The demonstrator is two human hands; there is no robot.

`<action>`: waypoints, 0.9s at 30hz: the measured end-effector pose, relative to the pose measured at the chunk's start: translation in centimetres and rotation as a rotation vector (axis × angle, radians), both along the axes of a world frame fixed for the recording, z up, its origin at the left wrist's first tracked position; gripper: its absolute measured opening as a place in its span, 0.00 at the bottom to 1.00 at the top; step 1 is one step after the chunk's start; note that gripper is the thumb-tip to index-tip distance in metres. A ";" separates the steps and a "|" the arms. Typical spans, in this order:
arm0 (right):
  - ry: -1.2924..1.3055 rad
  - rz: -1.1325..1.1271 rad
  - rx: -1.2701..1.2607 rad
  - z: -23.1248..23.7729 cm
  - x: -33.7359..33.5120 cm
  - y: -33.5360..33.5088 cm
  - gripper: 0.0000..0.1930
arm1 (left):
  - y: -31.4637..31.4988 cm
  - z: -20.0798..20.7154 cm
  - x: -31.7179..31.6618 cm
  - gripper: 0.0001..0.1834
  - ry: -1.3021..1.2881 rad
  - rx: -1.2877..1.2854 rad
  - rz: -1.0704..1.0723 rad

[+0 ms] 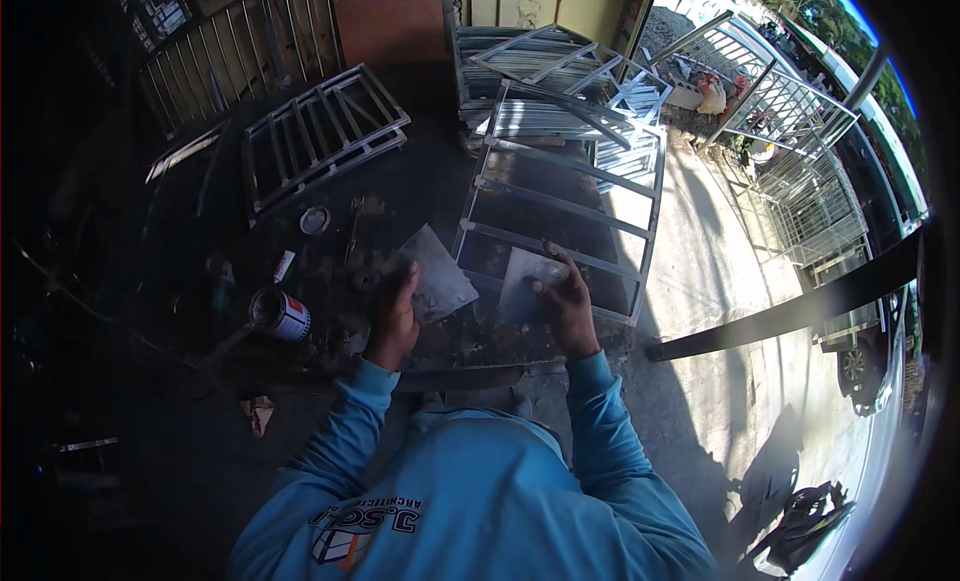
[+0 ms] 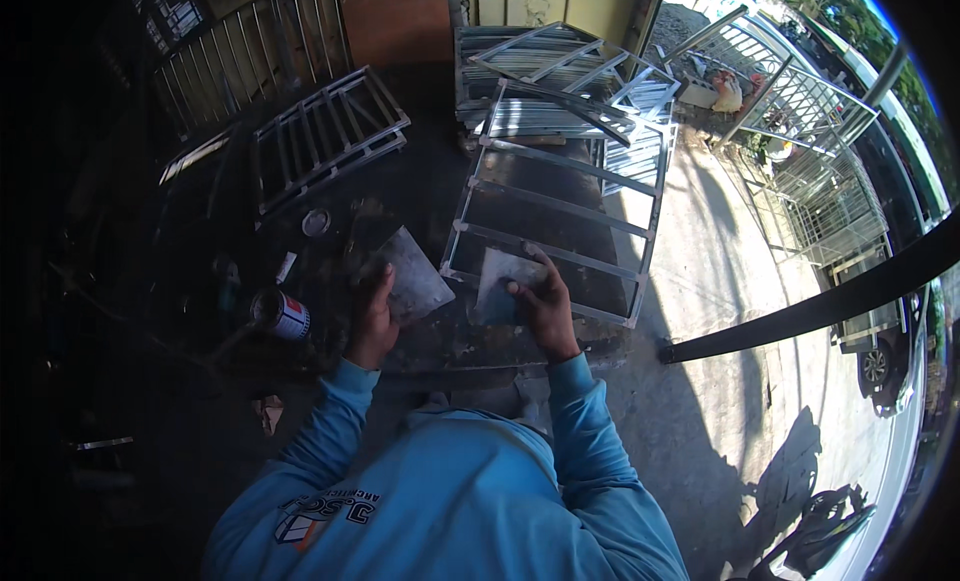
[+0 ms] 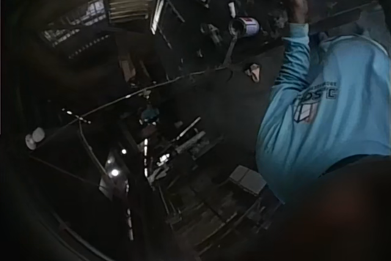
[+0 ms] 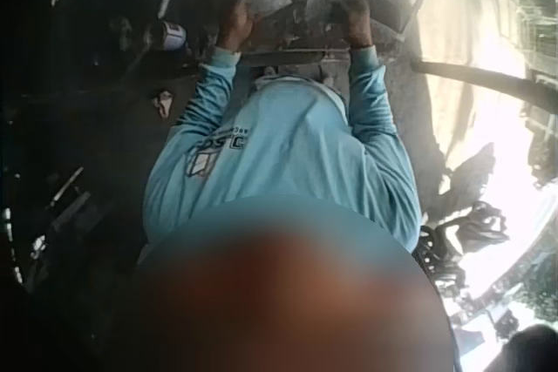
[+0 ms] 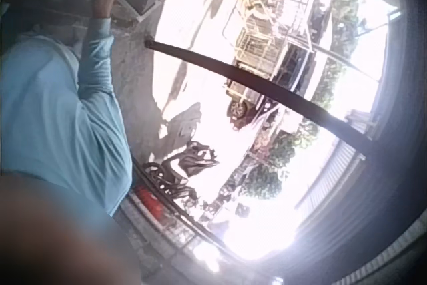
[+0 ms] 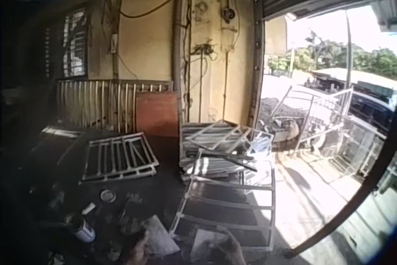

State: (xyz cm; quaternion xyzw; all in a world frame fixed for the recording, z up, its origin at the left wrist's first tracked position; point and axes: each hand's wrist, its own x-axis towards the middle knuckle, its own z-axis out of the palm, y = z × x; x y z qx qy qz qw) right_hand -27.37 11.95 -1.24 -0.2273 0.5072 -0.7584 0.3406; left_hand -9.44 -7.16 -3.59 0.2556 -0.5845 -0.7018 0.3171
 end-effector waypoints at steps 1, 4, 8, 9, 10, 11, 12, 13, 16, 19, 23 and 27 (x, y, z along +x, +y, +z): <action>0.194 -0.064 -0.048 0.0 0.5 -0.2 0.34 | -1.3 -1.6 0.4 0.20 0.124 0.175 0.053; -0.313 0.197 -0.395 0.8 2.3 -0.4 0.41 | -2.2 1.2 2.2 0.19 0.072 0.729 -0.207; -0.049 0.155 -0.297 2.5 6.1 -3.0 0.44 | 0.3 3.3 1.0 0.20 0.193 0.932 -0.416; 0.013 0.155 -0.276 2.8 7.2 -4.0 0.47 | 0.1 4.1 1.2 0.20 0.199 0.941 -0.417; 0.074 0.156 -0.255 3.2 8.1 -4.9 0.49 | -0.1 4.9 1.3 0.19 0.167 0.957 -0.441; 0.139 0.147 -0.229 3.9 8.9 -5.4 0.53 | -0.3 5.8 1.2 0.18 0.134 0.976 -0.476; 0.201 0.144 -0.205 4.4 9.6 -5.8 0.56 | -0.7 6.6 1.2 0.18 0.100 0.992 -0.505; 0.204 0.141 -0.194 5.2 10.1 -5.9 0.56 | -1.1 7.5 1.4 0.17 0.066 1.008 -0.534; 0.373 0.166 -0.006 6.7 11.1 -5.6 0.63 | -1.9 11.5 2.4 0.16 0.038 1.050 -0.635; 0.447 0.118 -0.044 7.3 12.2 -6.3 0.63 | -2.1 11.7 2.7 0.16 0.111 1.116 -0.702; 0.360 0.159 -0.091 7.8 13.2 -7.3 0.62 | -2.5 12.5 3.1 0.17 0.192 1.103 -0.660; 0.360 0.145 -0.062 7.4 13.0 -7.4 0.63 | -2.4 13.4 3.3 0.18 0.241 1.088 -0.633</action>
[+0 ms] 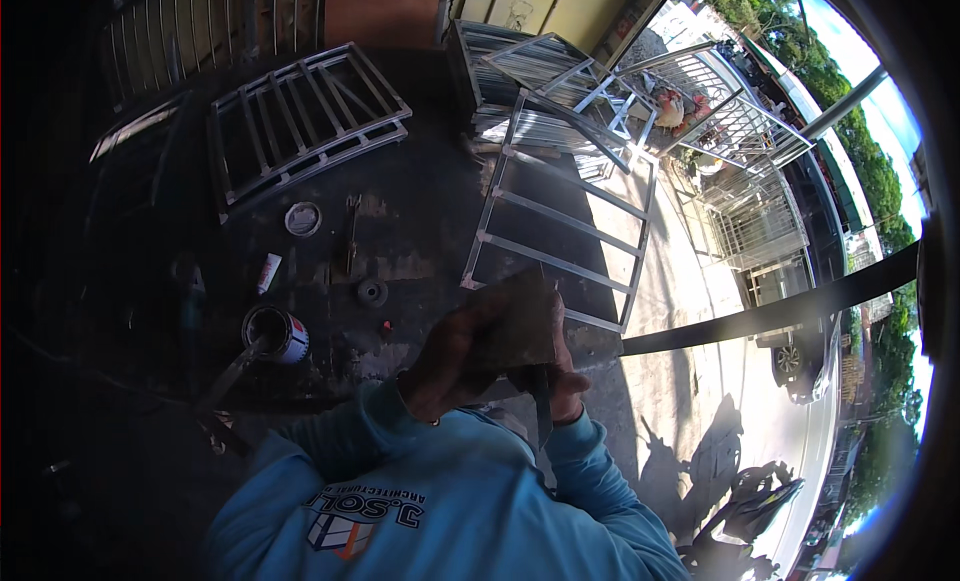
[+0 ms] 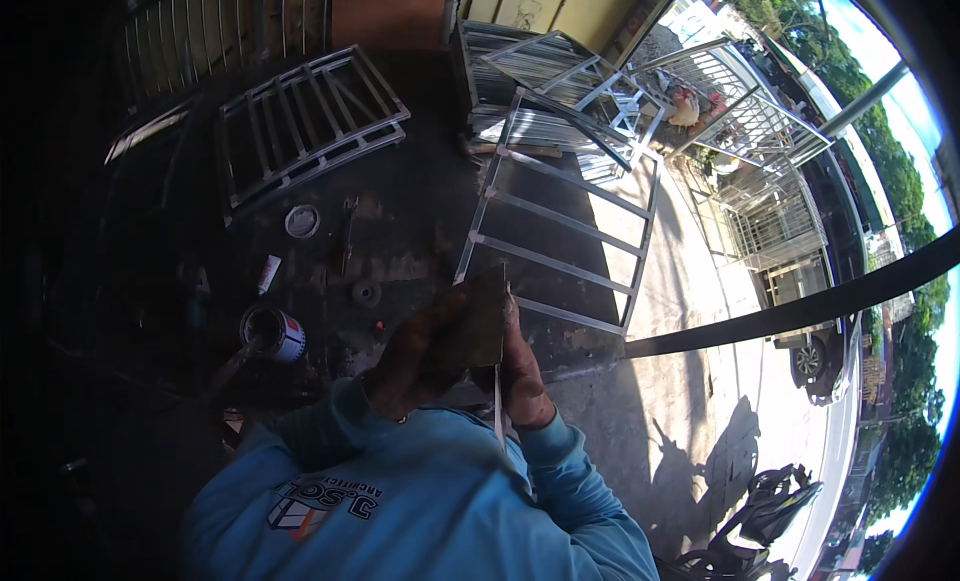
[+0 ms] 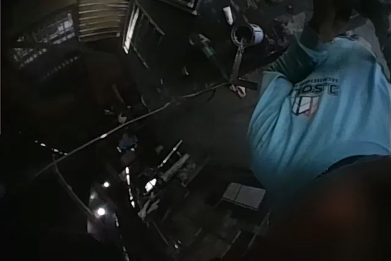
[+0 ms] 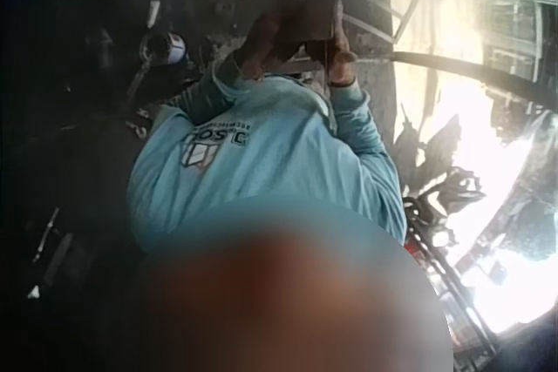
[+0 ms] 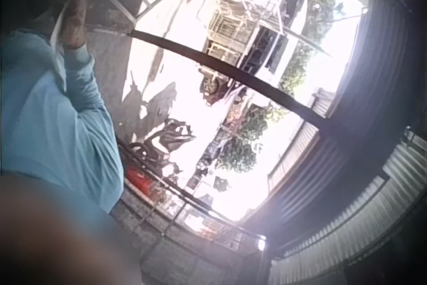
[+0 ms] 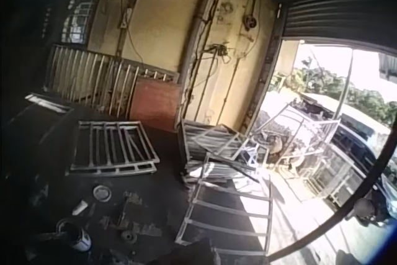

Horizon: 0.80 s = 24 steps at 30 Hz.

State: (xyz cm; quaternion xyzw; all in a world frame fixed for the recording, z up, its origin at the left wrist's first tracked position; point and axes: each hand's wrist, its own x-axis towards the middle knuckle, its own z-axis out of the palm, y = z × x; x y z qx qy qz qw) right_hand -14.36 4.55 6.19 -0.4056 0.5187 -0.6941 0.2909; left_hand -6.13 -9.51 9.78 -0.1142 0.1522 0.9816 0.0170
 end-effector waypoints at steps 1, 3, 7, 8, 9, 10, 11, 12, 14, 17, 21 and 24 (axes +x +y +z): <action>0.003 0.021 -0.006 -0.3 -0.1 0.0 0.63 | 0.1 -0.2 0.0 0.18 0.016 -0.016 0.009; -0.208 0.066 0.013 -1.0 -0.4 0.4 0.64 | 0.9 0.0 0.2 0.19 0.036 -0.035 0.029; -0.290 0.000 -0.030 -2.8 -0.6 1.0 0.63 | 2.1 0.8 -0.3 0.19 0.142 0.012 0.091; -0.356 -0.008 0.002 -3.0 -1.0 1.3 0.62 | 2.3 1.1 -0.5 0.19 0.201 0.005 0.064; -0.422 -0.017 0.035 -3.2 -1.4 1.6 0.61 | 2.7 1.5 -0.5 0.19 0.202 -0.003 0.075; -0.421 -0.006 0.031 -3.5 -1.9 2.3 0.61 | 3.2 2.1 -0.3 0.19 0.157 -0.132 0.126; -0.343 0.019 0.056 -3.3 -2.2 2.8 0.59 | 3.7 2.5 0.0 0.19 0.106 -0.261 0.180; -0.266 0.042 0.080 -3.3 -2.5 3.2 0.58 | 4.0 2.1 -0.2 0.19 0.102 -0.270 0.190; -0.418 0.002 0.009 -2.3 -2.1 3.7 0.56 | 4.4 0.4 -0.8 0.19 0.039 -0.201 0.187; -0.710 0.386 -0.433 -1.1 -3.8 3.4 0.51 | 4.3 -0.5 -2.0 0.19 0.208 0.073 0.144; -0.973 0.859 -0.629 0.9 -5.4 4.5 0.46 | 4.8 0.1 -2.4 0.20 0.170 -0.173 0.178; -1.096 0.828 -0.489 0.4 -5.7 5.3 0.45 | 6.0 0.7 -2.7 0.19 0.168 -0.167 0.194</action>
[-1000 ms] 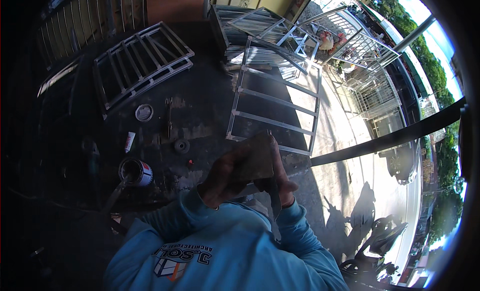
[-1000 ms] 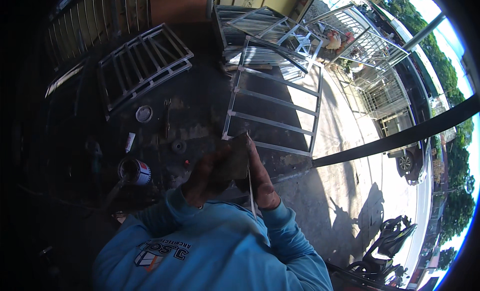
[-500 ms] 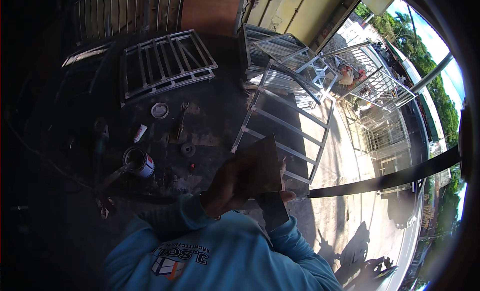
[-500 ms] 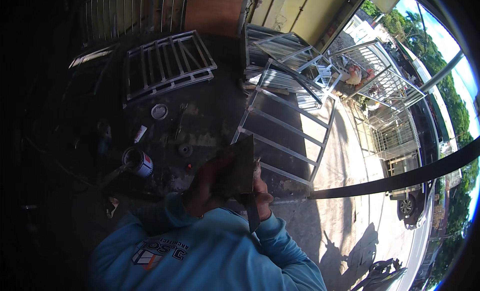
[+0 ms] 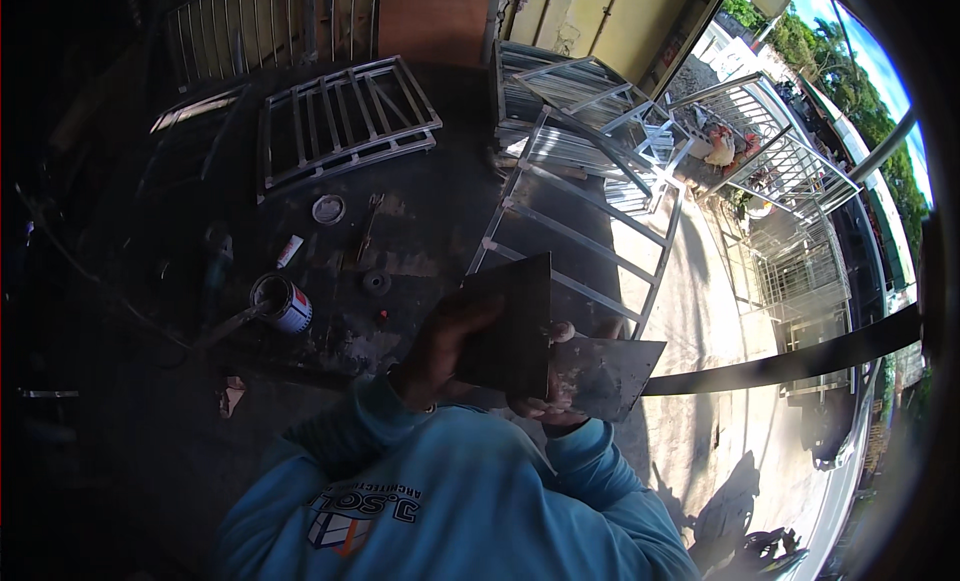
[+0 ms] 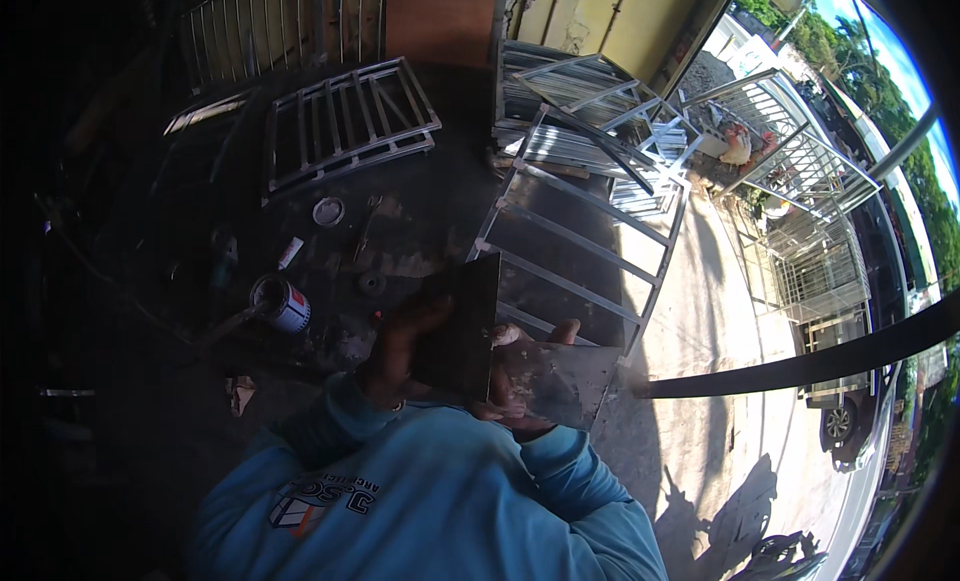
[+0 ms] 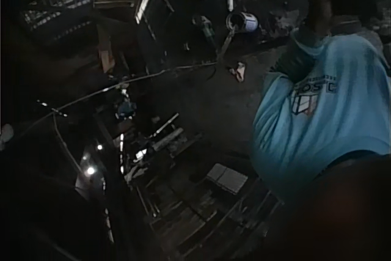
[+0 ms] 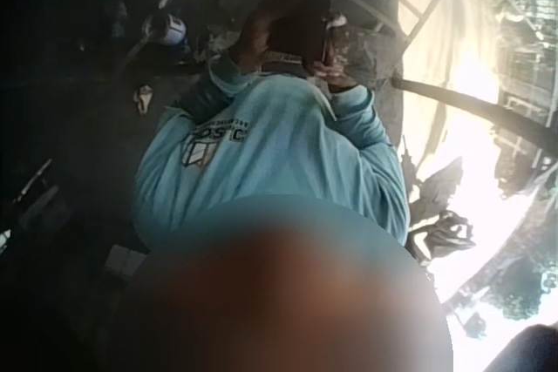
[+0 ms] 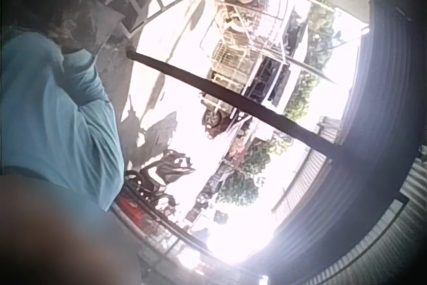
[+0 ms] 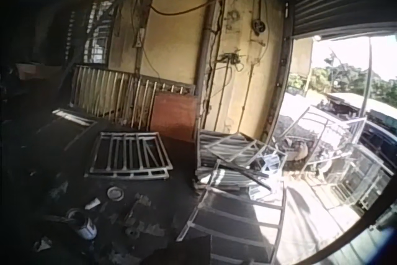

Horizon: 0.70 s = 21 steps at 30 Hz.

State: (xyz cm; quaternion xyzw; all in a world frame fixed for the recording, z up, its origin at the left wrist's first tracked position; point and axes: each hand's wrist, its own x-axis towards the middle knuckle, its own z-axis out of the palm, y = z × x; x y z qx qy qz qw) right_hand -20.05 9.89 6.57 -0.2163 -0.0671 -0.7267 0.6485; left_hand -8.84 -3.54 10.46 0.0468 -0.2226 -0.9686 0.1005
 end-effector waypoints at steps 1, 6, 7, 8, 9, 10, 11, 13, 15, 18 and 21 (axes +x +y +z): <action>-0.044 -0.005 0.042 -0.3 0.0 0.2 0.45 | 0.3 -0.2 -0.2 0.19 -0.038 -0.038 0.091; 0.072 -0.084 0.325 -4.0 -1.0 1.6 0.49 | 1.3 0.0 0.1 0.17 -0.118 -0.118 0.246; 0.134 -0.100 0.581 -5.0 -1.6 2.3 0.51 | 1.3 -0.1 0.2 0.18 -0.097 -0.117 0.259; 0.133 -0.096 0.583 -4.1 -1.6 2.6 0.51 | 1.3 -0.3 0.4 0.18 -0.077 -0.114 0.272; 0.499 -0.292 0.571 -2.3 -1.7 2.7 0.55 | 1.2 0.1 0.6 0.18 -0.078 -0.115 0.284; 0.864 -0.489 0.538 -0.8 -1.9 2.5 0.59 | 1.0 0.8 0.9 0.18 -0.126 -0.316 0.364; 0.865 -0.487 0.536 0.0 -2.2 2.3 0.59 | 0.9 1.0 1.1 0.19 -0.173 -0.517 0.435; 1.164 -0.687 0.218 1.1 -3.0 1.6 0.62 | 0.6 0.7 1.2 0.19 -0.154 -0.245 0.295; 1.364 -0.705 0.144 1.2 -4.1 0.9 0.65 | 0.6 -0.4 1.4 0.20 -0.121 0.029 0.139; 1.740 -0.816 -0.054 2.2 -5.0 -0.8 0.68 | 1.5 -1.6 2.1 0.21 -0.004 -1.308 0.694; 1.923 -0.784 -0.025 2.4 -4.3 -1.0 0.68 | 1.1 -0.5 2.3 0.23 0.132 -1.048 0.514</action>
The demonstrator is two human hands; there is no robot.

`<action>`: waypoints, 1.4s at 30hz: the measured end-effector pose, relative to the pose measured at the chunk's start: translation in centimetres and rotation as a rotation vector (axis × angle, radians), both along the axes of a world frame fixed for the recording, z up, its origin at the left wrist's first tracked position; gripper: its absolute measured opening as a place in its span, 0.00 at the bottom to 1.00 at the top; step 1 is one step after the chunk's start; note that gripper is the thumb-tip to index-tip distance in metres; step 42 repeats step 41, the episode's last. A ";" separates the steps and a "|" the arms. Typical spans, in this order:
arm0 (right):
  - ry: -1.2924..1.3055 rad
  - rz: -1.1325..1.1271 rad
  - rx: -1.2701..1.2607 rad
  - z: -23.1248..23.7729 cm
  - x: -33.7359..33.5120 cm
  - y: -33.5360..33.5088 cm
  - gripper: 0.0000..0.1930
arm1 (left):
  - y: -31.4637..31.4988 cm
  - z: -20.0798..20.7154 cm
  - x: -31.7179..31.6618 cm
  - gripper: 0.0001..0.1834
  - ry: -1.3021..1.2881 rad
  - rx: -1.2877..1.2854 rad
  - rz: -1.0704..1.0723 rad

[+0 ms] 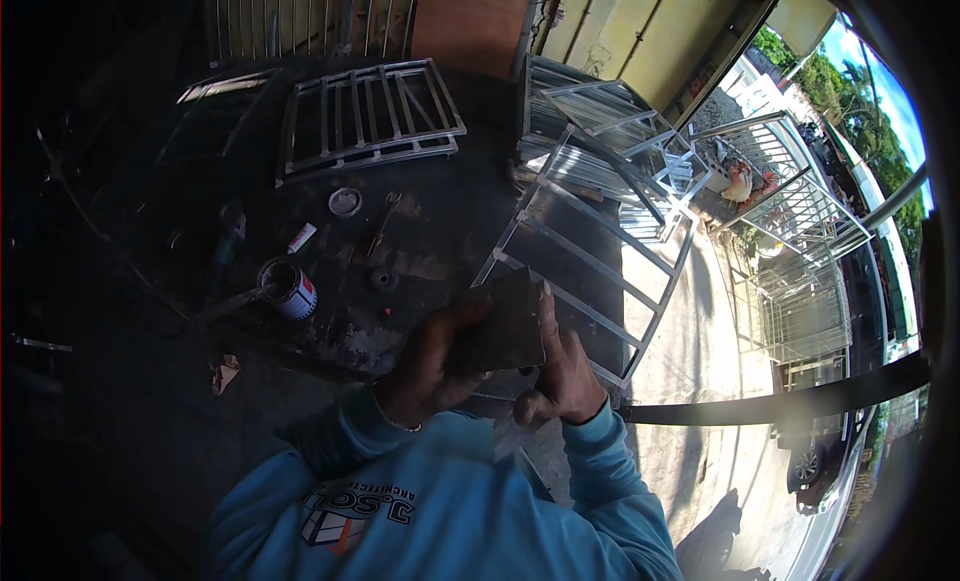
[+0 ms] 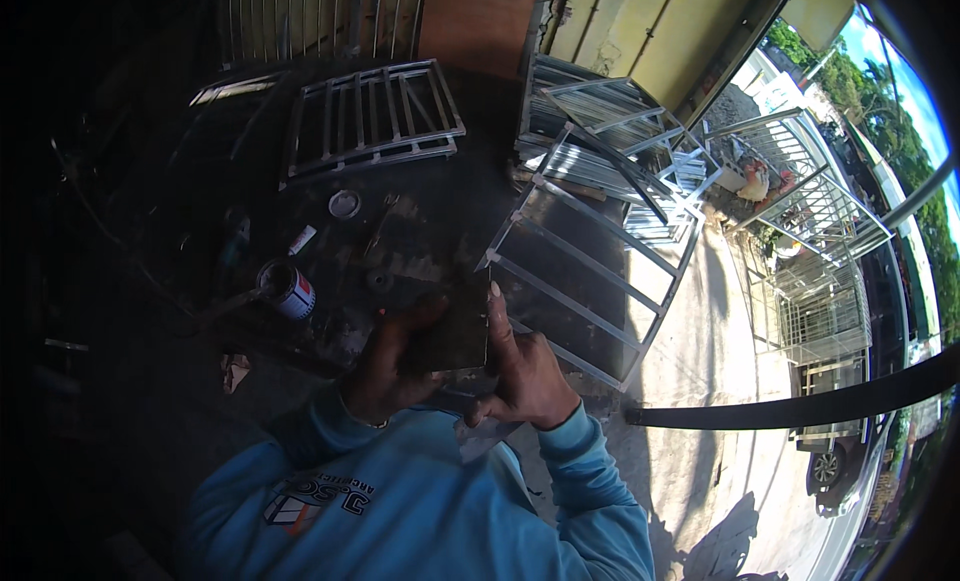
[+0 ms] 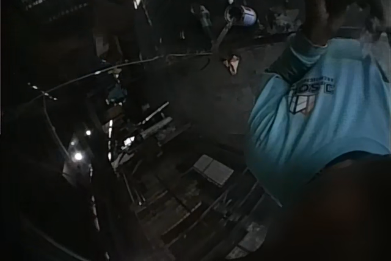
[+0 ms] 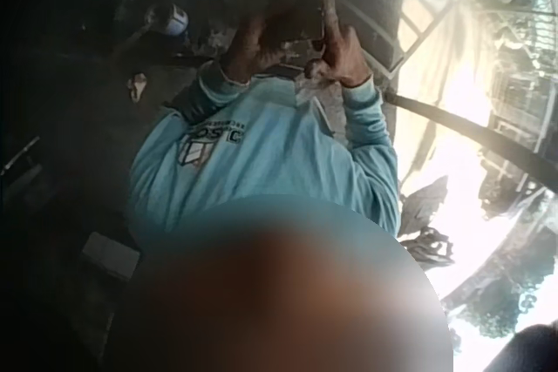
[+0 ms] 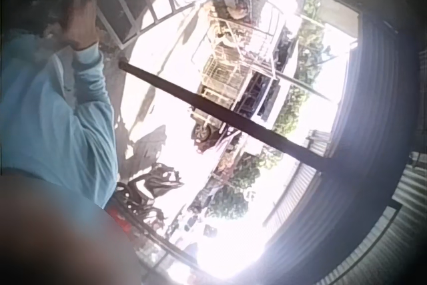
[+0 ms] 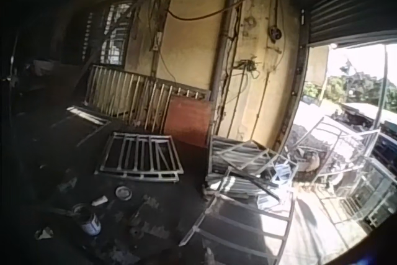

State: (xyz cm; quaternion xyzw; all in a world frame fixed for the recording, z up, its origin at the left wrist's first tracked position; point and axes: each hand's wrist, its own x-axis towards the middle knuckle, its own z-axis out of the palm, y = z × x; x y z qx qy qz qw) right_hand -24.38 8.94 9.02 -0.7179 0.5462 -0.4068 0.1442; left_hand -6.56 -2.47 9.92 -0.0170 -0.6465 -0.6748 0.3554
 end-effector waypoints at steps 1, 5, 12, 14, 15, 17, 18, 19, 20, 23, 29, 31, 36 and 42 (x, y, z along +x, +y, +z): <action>-0.071 -0.032 0.159 -0.1 0.4 0.1 0.67 | -0.1 -0.7 -0.1 0.21 -0.023 -0.106 0.128; -0.137 -0.044 0.054 -0.8 1.0 -0.6 0.67 | 0.7 1.8 -0.2 0.19 -0.001 0.199 0.096; -0.256 -0.015 0.068 -1.8 1.3 -1.6 0.64 | 0.8 1.8 -1.0 0.20 -0.011 0.347 0.115; -0.271 -0.024 0.043 -1.7 1.5 -1.8 0.64 | 0.5 1.0 -1.0 0.28 -0.007 0.695 -0.097; -0.257 -0.024 0.037 -1.7 1.5 -1.9 0.63 | 0.5 1.0 -0.9 0.28 -0.006 0.696 -0.097; -0.242 -0.023 0.032 -1.6 1.8 -2.0 0.63 | 0.5 1.3 -0.6 0.26 -0.068 0.414 0.042; -0.265 -0.037 0.043 -1.3 2.1 -2.1 0.62 | 0.5 1.4 -0.5 0.26 -0.067 0.415 0.042; -0.288 -0.051 0.053 -1.1 2.3 -2.1 0.62 | 0.6 1.5 -0.6 0.25 0.040 0.442 0.018; -0.286 -0.054 0.054 -1.2 2.2 -2.0 0.62 | 0.7 1.6 -0.6 0.24 0.147 0.468 -0.009; -0.224 -0.055 0.024 -1.5 2.2 -1.9 0.60 | 0.7 2.1 -0.6 0.23 0.106 0.353 0.063; -0.162 -0.128 -0.004 -0.9 2.2 -1.3 0.56 | 0.4 2.0 -0.4 0.22 0.076 0.494 -0.025; -0.020 -0.200 -0.024 -0.9 1.4 -0.9 0.49 | 0.4 1.3 -0.4 0.22 0.039 0.497 -0.031; -0.082 -0.155 -0.081 0.5 0.8 -0.5 0.45 | -0.6 -1.2 -0.4 0.21 0.055 0.666 -0.181; -0.854 0.315 -0.138 -2.9 -1.5 -1.3 0.41 | -0.6 1.6 -1.4 0.23 -0.088 1.039 -0.218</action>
